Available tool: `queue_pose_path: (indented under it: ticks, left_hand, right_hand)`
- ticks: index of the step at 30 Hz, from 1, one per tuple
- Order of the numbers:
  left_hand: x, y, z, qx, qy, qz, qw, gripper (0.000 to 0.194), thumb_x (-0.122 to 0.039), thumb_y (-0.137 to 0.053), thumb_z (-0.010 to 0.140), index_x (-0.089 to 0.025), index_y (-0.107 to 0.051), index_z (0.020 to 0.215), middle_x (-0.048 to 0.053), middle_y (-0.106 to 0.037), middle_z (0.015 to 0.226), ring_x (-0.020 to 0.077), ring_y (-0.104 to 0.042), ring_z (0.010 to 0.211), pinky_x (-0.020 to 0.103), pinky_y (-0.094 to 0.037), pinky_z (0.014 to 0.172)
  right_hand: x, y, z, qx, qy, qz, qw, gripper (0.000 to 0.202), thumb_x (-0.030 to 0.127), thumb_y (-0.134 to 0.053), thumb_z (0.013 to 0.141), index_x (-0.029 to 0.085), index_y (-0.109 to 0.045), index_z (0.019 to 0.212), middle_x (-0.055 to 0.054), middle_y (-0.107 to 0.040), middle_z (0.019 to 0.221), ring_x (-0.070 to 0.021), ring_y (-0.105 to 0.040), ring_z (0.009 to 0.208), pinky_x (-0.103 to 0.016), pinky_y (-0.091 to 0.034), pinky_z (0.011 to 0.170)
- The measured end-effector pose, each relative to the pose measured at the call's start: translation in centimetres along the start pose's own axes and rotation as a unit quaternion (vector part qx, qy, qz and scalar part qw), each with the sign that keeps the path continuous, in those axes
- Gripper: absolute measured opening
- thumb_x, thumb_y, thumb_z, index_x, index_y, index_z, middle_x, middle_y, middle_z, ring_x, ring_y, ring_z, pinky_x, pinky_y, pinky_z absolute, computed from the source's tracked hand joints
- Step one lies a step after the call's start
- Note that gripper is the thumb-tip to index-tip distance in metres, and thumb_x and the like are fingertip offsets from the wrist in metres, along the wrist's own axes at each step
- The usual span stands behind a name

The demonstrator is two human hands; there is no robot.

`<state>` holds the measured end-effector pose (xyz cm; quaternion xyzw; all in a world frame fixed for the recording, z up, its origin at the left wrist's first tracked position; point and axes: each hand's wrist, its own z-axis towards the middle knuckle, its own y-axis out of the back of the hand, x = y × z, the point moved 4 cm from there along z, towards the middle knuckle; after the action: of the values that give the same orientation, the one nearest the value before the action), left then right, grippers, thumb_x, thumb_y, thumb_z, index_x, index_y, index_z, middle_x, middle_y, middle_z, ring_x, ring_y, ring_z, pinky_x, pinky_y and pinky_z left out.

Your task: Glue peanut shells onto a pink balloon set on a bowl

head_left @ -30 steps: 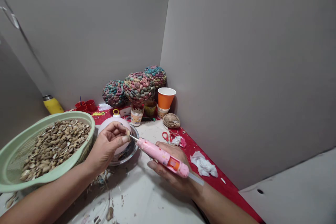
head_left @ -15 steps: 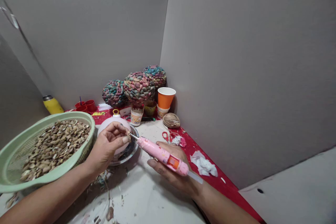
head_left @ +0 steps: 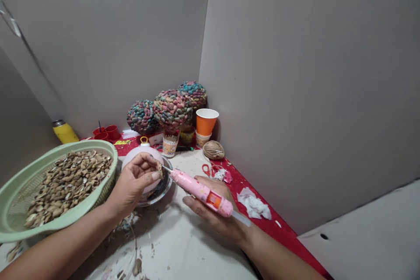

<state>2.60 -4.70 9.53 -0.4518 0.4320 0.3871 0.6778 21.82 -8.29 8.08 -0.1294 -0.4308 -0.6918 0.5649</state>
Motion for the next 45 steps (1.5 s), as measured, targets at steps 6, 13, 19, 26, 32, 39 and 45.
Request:
queue_pose_path:
  ticks: [6, 13, 19, 26, 32, 39, 45]
  left_hand:
    - [-0.09, -0.3, 0.09, 0.001, 0.008, -0.022, 1.0, 0.024, -0.016, -0.079, 0.073, -0.018, -0.059, 0.086, 0.0, -0.063, 0.084, 0.0112, -0.059, 0.077, 0.021, -0.049, 0.074]
    - [-0.27, -0.29, 0.01, 0.006, 0.014, -0.055, 0.998, 0.024, -0.015, -0.078, 0.073, -0.018, -0.059, 0.087, 0.0, -0.062, 0.085, 0.0107, -0.06, 0.078, 0.021, -0.051, 0.076]
    - [-0.37, -0.43, 0.09, 0.009, 0.014, -0.071, 0.997, 0.024, -0.014, -0.078, 0.074, -0.018, -0.06, 0.089, -0.001, -0.061, 0.086, 0.0106, -0.061, 0.079, 0.021, -0.052, 0.077]
    - [-0.4, -0.36, 0.09, 0.006, 0.016, -0.071, 0.997, 0.026, -0.015, -0.079, 0.073, -0.018, -0.061, 0.091, 0.0, -0.062, 0.087, 0.0107, -0.061, 0.08, 0.021, -0.052, 0.077]
    - [-0.27, -0.03, 0.12, -0.002, 0.019, -0.071, 0.997, 0.029, -0.017, -0.08, 0.072, -0.019, -0.061, 0.094, 0.0, -0.063, 0.086, 0.0117, -0.061, 0.08, 0.023, -0.052, 0.078]
    - [-0.53, -0.21, 0.07, -0.005, 0.012, -0.073, 0.997, 0.026, -0.016, -0.079, 0.072, -0.02, -0.062, 0.091, 0.0, -0.064, 0.086, 0.0112, -0.061, 0.078, 0.022, -0.052, 0.076]
    - [-0.5, -0.22, 0.11, -0.009, 0.009, -0.069, 0.998, 0.027, -0.017, -0.079, 0.073, -0.02, -0.061, 0.092, -0.001, -0.063, 0.084, 0.0108, -0.06, 0.076, 0.022, -0.051, 0.075]
  right_hand:
    - [-0.13, -0.02, 0.02, 0.0, -0.007, -0.007, 1.0, 0.038, 0.039, -0.057, 0.093, 0.021, -0.038, 0.066, 0.004, -0.042, 0.063, -0.0111, -0.038, 0.054, -0.026, -0.03, 0.052]
    - [-0.06, -0.01, 0.1, -0.003, 0.003, -0.021, 1.0, 0.04, 0.04, -0.056, 0.094, 0.021, -0.036, 0.065, 0.005, -0.042, 0.062, -0.0105, -0.037, 0.053, -0.026, -0.03, 0.051]
    - [0.0, 0.04, -0.04, 0.005, -0.002, -0.023, 1.0, 0.04, 0.042, -0.055, 0.094, 0.021, -0.037, 0.065, 0.004, -0.042, 0.062, -0.0109, -0.038, 0.054, -0.027, -0.03, 0.052]
    - [0.28, 0.14, 0.11, 0.005, 0.013, -0.025, 1.0, 0.04, 0.041, -0.055, 0.095, 0.021, -0.036, 0.065, 0.005, -0.041, 0.062, -0.0104, -0.038, 0.053, -0.026, -0.029, 0.052]
    - [0.33, 0.17, 0.1, 0.004, 0.013, -0.023, 1.0, 0.04, 0.041, -0.054, 0.095, 0.021, -0.037, 0.065, 0.004, -0.042, 0.062, -0.0111, -0.04, 0.054, -0.026, -0.03, 0.053]
    - [0.49, 0.08, 0.04, 0.008, 0.023, -0.025, 0.999, 0.04, 0.041, -0.054, 0.094, 0.022, -0.036, 0.064, 0.004, -0.042, 0.061, -0.0117, -0.039, 0.053, -0.027, -0.029, 0.052]
    - [0.46, 0.07, 0.0, 0.01, 0.017, -0.015, 1.0, 0.04, 0.041, -0.053, 0.095, 0.021, -0.036, 0.064, 0.004, -0.042, 0.062, -0.0115, -0.039, 0.053, -0.027, -0.029, 0.052]
